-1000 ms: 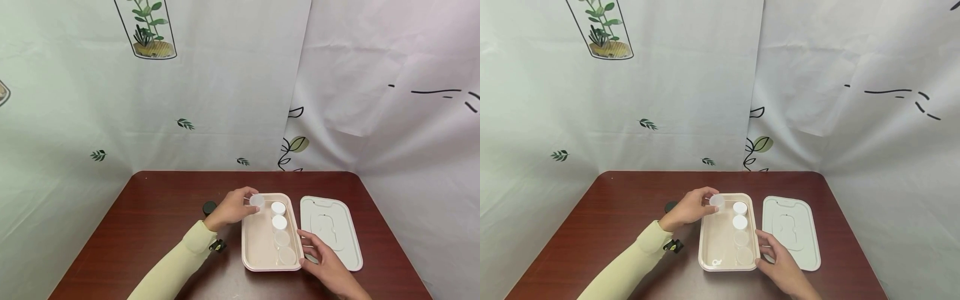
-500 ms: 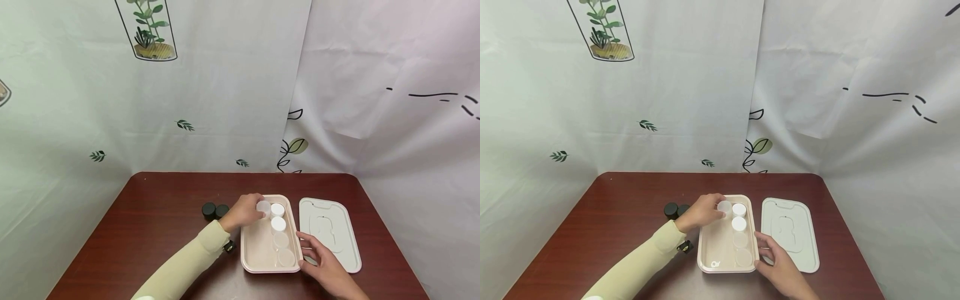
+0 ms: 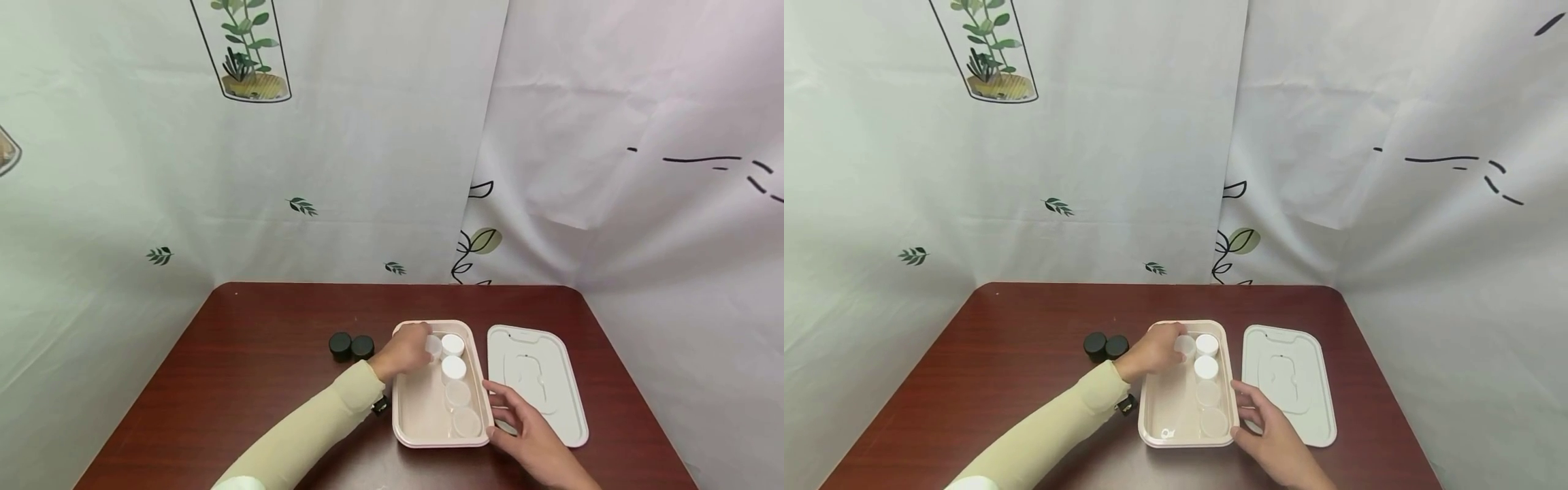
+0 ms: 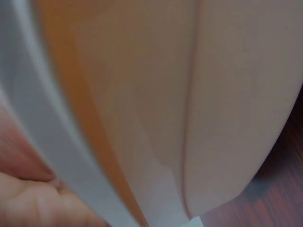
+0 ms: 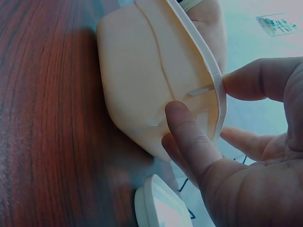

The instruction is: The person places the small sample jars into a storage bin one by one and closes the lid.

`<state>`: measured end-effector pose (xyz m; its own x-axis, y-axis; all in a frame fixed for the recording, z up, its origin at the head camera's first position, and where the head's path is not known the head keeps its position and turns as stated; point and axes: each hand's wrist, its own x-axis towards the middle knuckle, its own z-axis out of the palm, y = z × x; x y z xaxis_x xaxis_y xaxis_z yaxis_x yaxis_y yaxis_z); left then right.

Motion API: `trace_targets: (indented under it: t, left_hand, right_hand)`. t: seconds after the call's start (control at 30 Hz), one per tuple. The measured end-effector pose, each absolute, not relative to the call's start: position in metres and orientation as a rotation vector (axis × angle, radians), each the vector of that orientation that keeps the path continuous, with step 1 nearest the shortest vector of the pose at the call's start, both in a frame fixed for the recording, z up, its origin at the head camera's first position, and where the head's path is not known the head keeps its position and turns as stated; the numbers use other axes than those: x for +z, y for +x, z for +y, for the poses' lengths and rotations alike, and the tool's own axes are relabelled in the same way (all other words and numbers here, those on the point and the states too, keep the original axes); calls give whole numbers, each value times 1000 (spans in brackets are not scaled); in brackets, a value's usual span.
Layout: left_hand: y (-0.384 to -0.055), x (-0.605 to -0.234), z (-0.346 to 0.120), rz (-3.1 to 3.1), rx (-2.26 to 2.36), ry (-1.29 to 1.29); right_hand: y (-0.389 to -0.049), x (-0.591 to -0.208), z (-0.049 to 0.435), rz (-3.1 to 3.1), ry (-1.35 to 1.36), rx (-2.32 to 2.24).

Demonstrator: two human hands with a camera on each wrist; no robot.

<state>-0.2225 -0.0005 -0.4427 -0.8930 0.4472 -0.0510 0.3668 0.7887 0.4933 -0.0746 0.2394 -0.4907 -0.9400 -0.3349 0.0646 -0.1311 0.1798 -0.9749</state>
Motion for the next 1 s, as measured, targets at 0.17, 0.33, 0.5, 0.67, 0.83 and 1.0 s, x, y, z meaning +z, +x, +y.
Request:
trace_targets:
  t: [0.17,0.33,0.5,0.67,0.83,1.0]
  left_hand:
    - [-224,-446,2,2843,633,695]
    - [-233,-464,2,2892,577,776]
    - [-233,-465,4,2938,503,849]
    - [-230,-462,4,2914,530,803]
    - [-224,-451,1,2860,612,789]
    - [-223,-449,-1,2866,623,784]
  right_hand:
    - [-73,-491,239,2287,-503,-1870]
    - [-73,-490,238,2277,-449,-1866]
    - [-73,-490,237,2280,-451,-1866]
    - [-73,-490,237,2278,-499,-1879]
    - [-73,-490,237,2270,-485,-1884]
    - [-72,-489,237,2276,-499,-1884]
